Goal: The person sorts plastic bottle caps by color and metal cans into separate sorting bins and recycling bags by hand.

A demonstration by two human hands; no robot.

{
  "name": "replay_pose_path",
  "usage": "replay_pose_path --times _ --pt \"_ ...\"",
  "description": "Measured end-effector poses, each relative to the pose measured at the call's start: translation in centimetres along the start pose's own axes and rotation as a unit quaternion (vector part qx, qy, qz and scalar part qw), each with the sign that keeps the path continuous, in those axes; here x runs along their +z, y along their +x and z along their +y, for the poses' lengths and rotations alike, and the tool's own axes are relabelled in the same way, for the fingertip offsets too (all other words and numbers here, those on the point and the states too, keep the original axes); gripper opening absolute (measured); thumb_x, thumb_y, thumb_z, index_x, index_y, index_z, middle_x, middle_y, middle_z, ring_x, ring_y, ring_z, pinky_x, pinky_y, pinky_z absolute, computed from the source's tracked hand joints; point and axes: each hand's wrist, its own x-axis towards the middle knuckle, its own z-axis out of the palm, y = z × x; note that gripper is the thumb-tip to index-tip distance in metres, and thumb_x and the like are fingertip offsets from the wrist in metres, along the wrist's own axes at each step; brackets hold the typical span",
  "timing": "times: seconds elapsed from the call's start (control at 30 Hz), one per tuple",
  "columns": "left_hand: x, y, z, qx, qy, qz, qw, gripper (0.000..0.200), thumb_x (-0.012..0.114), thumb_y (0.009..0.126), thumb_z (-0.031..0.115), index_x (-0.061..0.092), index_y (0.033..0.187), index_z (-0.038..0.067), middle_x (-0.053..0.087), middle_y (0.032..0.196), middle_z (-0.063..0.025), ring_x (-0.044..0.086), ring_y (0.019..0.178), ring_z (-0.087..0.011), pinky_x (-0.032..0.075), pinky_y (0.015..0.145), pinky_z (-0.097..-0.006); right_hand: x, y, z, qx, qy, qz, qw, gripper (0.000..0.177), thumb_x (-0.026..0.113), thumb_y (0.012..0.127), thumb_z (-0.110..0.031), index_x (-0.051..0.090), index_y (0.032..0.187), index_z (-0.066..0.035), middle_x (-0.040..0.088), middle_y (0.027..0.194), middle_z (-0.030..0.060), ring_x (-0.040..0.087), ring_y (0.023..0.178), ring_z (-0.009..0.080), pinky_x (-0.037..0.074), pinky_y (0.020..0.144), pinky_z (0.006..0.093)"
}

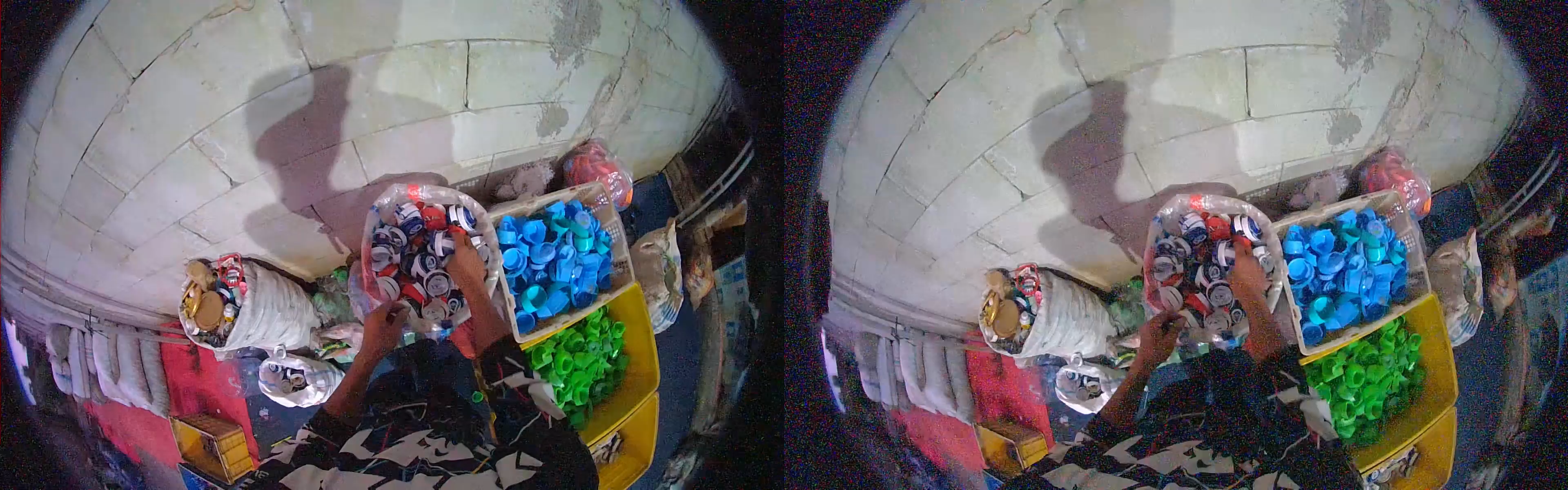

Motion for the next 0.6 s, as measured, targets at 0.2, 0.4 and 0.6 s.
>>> replay_pose_path --times 0.2,0.4,0.6 --pt "0.1 4.3 0.4 0.031 0.014 -0.084 0.996 0.020 0.067 0.084 0.019 0.065 0.095 0.002 0.067 0.082 -0.0120 0.065 0.071 -0.0223 0.051 0.064 -0.0346 3.6 -0.9 1.1 0.019 -0.154 0.076 0.985 0.024 0.060 0.075 -0.013 0.062 0.099 -0.011 0.048 0.109 0.0153 0.049 0.102 0.0391 0.045 0.083 0.0509" --pt "2.2 8.9 0.1 0.110 0.033 -0.076 0.990 0.017 0.067 0.082 0.016 0.064 0.092 0.003 0.065 0.084 -0.0153 0.064 0.072 -0.0277 0.050 0.065 -0.0369 6.5 -3.4 4.8 -0.027 -0.191 0.109 0.975 0.023 0.063 0.077 -0.024 0.065 0.096 -0.011 0.051 0.103 0.0158 0.048 0.103 0.0379 0.042 0.082 0.0526" --pt "6.7 13.6 -4.2 0.199 0.013 -0.034 0.979 0.017 0.064 0.074 0.003 0.059 0.091 0.002 0.060 0.084 -0.0166 0.059 0.080 -0.0352 0.046 0.073 -0.0429 1.2 -8.7 2.6 -0.097 -0.058 0.147 0.983 0.025 0.070 0.065 0.000 0.066 0.088 -0.009 0.058 0.101 0.0152 0.052 0.096 0.0363 0.042 0.080 0.0459"
